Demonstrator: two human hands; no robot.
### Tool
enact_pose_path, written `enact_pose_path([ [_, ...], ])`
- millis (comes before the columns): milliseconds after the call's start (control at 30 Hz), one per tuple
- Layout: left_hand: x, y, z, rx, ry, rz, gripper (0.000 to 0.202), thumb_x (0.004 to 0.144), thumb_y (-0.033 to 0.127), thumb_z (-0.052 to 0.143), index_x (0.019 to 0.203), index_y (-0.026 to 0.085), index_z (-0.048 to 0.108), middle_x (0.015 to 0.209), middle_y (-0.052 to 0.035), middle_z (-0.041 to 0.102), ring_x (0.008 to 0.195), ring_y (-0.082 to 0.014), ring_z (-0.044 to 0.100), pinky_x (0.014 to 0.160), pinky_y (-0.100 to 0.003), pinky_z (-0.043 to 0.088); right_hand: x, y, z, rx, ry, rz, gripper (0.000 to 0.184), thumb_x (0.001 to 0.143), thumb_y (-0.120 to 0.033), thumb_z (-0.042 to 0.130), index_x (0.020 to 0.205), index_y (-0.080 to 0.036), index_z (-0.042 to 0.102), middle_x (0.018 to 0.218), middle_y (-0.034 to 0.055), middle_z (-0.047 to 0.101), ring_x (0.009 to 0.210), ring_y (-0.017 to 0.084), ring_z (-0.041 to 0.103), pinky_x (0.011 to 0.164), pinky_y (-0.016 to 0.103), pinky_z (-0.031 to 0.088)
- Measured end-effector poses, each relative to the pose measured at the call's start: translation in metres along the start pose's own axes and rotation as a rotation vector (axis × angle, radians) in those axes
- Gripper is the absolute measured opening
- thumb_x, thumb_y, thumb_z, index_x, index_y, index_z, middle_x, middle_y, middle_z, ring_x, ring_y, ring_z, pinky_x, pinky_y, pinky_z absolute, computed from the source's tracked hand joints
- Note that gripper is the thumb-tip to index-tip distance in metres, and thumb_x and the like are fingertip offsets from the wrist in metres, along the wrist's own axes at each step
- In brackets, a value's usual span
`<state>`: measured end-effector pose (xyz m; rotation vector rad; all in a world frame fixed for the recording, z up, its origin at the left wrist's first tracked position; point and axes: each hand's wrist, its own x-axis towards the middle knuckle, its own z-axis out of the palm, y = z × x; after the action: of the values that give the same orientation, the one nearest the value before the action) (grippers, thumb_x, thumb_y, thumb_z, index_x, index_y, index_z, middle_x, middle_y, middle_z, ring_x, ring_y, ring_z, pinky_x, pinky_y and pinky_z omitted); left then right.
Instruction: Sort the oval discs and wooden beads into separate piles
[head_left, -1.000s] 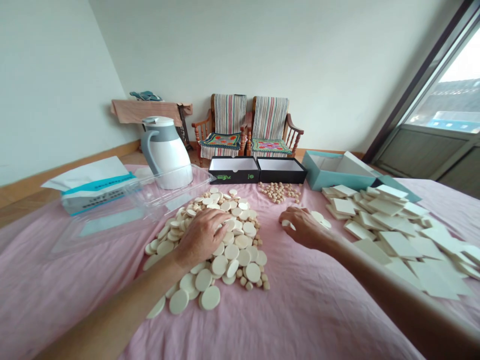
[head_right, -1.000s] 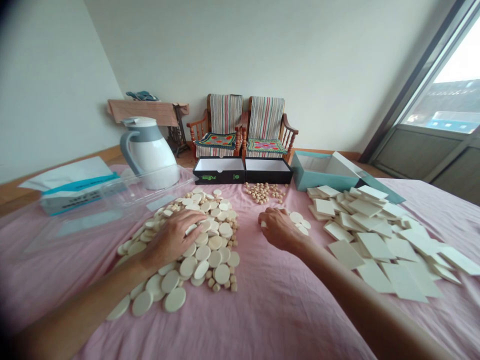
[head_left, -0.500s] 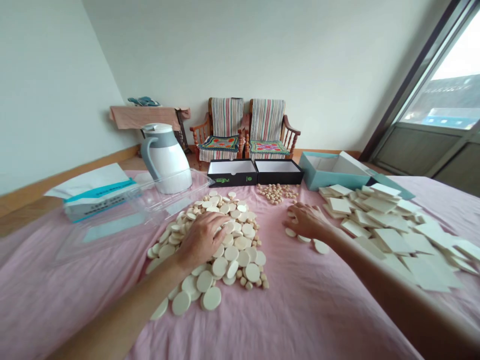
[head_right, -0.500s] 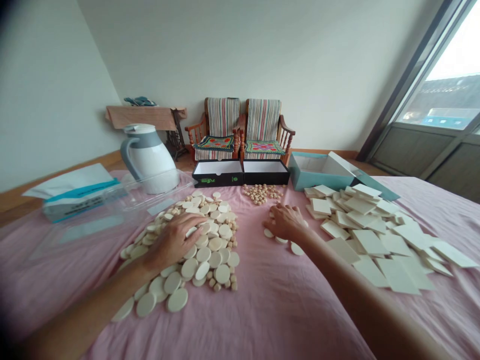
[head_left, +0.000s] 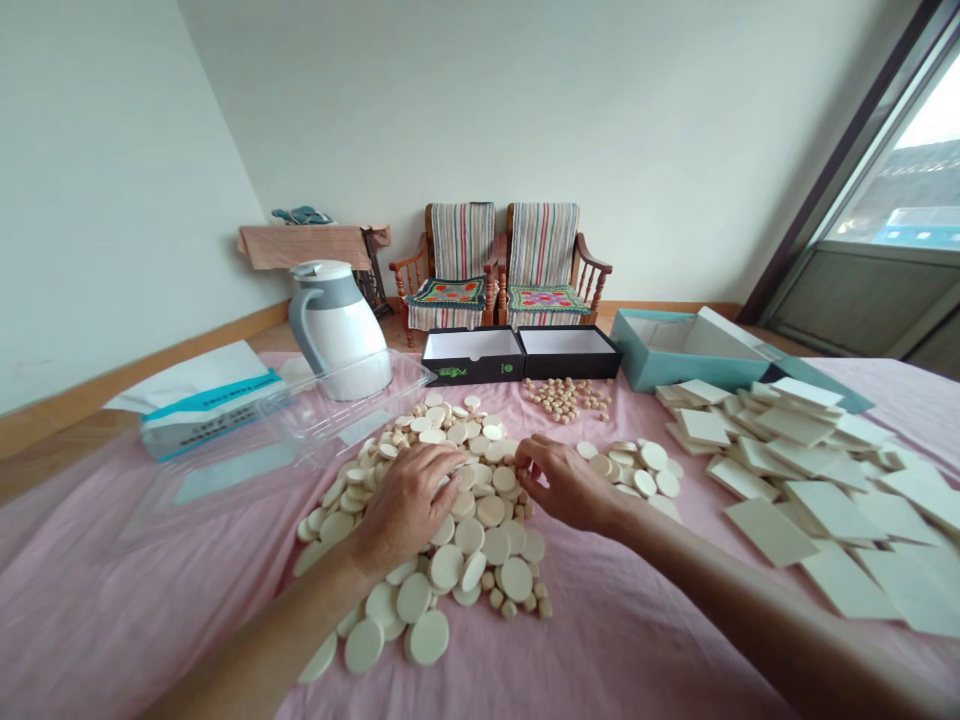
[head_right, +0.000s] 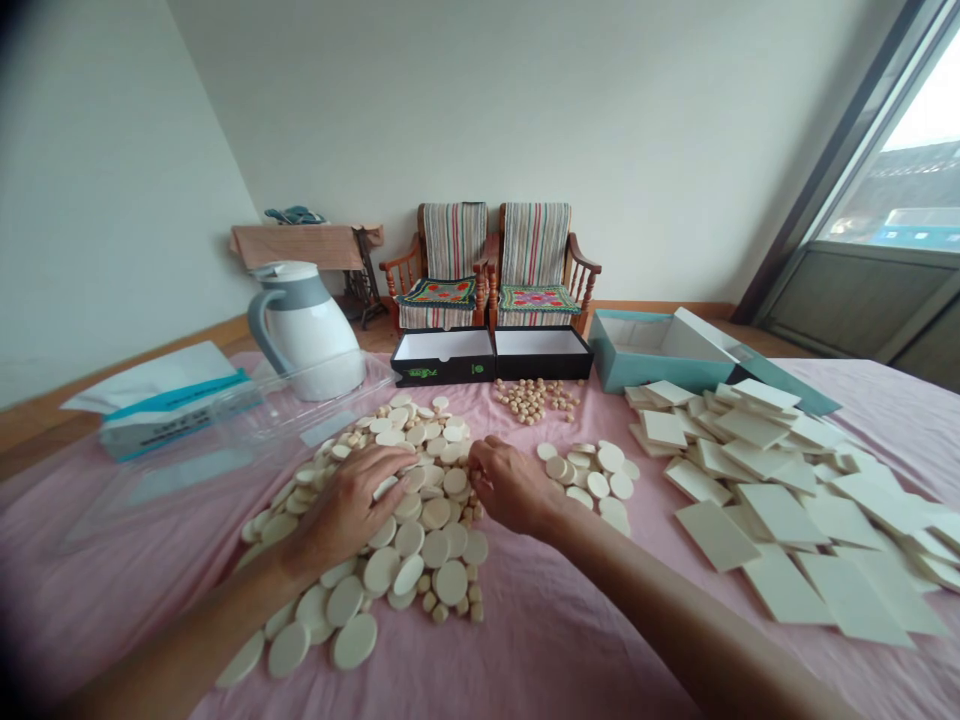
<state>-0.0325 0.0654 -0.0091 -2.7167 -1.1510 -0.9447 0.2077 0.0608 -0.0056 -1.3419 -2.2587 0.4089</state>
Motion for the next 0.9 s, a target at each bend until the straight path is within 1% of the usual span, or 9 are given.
enact_pose_path([
  [100, 0.0, 0.001, -0.001, 0.013, -0.012, -0.004, 0.022, 0.089, 0.019, 0.05, 0.107, 0.019, 0.061, 0.107, -0.0072, 0.065, 0.101, -0.0207, 0.059, 0.091, -0.039, 0.046, 0.008, 0.004, 0.003, -0.007, 0.03, -0.004, 0.013, 0.073, -0.005, 0.05, 0.078, -0.016, 0.054, 0.077, 0.0032, 0.057, 0.066, 0.012, 0.051, 0.059, 0.022, 0.036],
  [200, 0.001, 0.002, -0.002, 0.014, -0.024, -0.01, 0.023, 0.089, 0.019, 0.049, 0.108, 0.019, 0.061, 0.107, -0.0072, 0.065, 0.101, -0.0205, 0.059, 0.09, -0.038, 0.047, 0.021, 0.025, -0.008, -0.085, 0.107, 0.041, 0.019, 0.066, 0.0, 0.049, 0.074, -0.017, 0.052, 0.072, 0.0018, 0.054, 0.063, 0.012, 0.047, 0.056, 0.022, 0.033],
  [300, 0.001, 0.003, -0.003, 0.01, -0.017, -0.009, 0.023, 0.089, 0.018, 0.049, 0.108, 0.019, 0.061, 0.107, -0.0074, 0.065, 0.1, -0.0205, 0.059, 0.09, -0.038, 0.047, 0.035, 0.045, -0.022, -0.204, 0.26, 0.126, 0.02, 0.065, 0.001, 0.047, 0.073, -0.016, 0.053, 0.076, 0.0039, 0.054, 0.067, 0.013, 0.048, 0.06, 0.024, 0.034],
  [367, 0.001, 0.002, -0.003, 0.011, -0.012, -0.007, 0.023, 0.089, 0.018, 0.049, 0.108, 0.018, 0.061, 0.106, -0.0077, 0.065, 0.101, -0.0206, 0.059, 0.09, -0.038, 0.047, 0.039, 0.048, -0.026, -0.203, 0.327, 0.133, 0.023, 0.068, 0.001, 0.046, 0.079, -0.016, 0.057, 0.083, 0.0058, 0.056, 0.071, 0.014, 0.05, 0.063, 0.025, 0.036],
  [433, 0.001, 0.002, -0.003, 0.012, -0.017, -0.008, 0.022, 0.089, 0.018, 0.048, 0.108, 0.018, 0.061, 0.106, -0.0077, 0.065, 0.101, -0.0207, 0.059, 0.09, -0.039, 0.047, 0.037, 0.043, -0.024, -0.121, 0.295, 0.084, 0.025, 0.07, 0.001, 0.047, 0.084, -0.016, 0.059, 0.086, 0.0056, 0.057, 0.072, 0.013, 0.052, 0.064, 0.024, 0.038],
  [533, 0.0, 0.001, -0.002, 0.014, -0.034, -0.009, 0.022, 0.09, 0.019, 0.048, 0.108, 0.018, 0.06, 0.107, -0.0076, 0.065, 0.101, -0.0211, 0.058, 0.09, -0.04, 0.047, 0.029, 0.024, -0.012, 0.02, 0.142, -0.034, 0.02, 0.073, -0.002, 0.051, 0.085, -0.016, 0.059, 0.081, 0.0033, 0.059, 0.069, 0.012, 0.053, 0.061, 0.022, 0.039],
  [600, -0.001, 0.001, -0.002, 0.016, -0.039, -0.008, 0.023, 0.09, 0.018, 0.048, 0.109, 0.019, 0.06, 0.108, -0.0074, 0.065, 0.102, -0.0213, 0.058, 0.09, -0.04, 0.047, 0.024, 0.013, -0.002, 0.064, 0.092, -0.089, 0.016, 0.075, -0.006, 0.053, 0.085, -0.016, 0.059, 0.081, 0.0033, 0.059, 0.069, 0.012, 0.053, 0.062, 0.023, 0.041],
  [767, 0.0, 0.002, -0.002, 0.024, -0.028, -0.011, 0.024, 0.089, 0.018, 0.048, 0.109, 0.018, 0.06, 0.108, -0.0076, 0.065, 0.102, -0.0213, 0.058, 0.09, -0.039, 0.048, 0.024, 0.001, 0.014, 0.061, 0.148, -0.117, 0.014, 0.076, -0.004, 0.05, 0.08, -0.017, 0.057, 0.077, 0.0028, 0.057, 0.072, 0.012, 0.053, 0.068, 0.024, 0.042],
  [900, 0.001, 0.002, -0.002, 0.029, -0.018, -0.002, 0.024, 0.089, 0.019, 0.047, 0.109, 0.018, 0.061, 0.107, -0.0082, 0.065, 0.101, -0.0213, 0.059, 0.089, -0.039, 0.048, 0.029, 0.012, 0.009, 0.078, 0.185, -0.074, 0.018, 0.074, -0.002, 0.049, 0.082, -0.016, 0.056, 0.083, 0.0029, 0.056, 0.065, 0.01, 0.051, 0.061, 0.021, 0.041],
])
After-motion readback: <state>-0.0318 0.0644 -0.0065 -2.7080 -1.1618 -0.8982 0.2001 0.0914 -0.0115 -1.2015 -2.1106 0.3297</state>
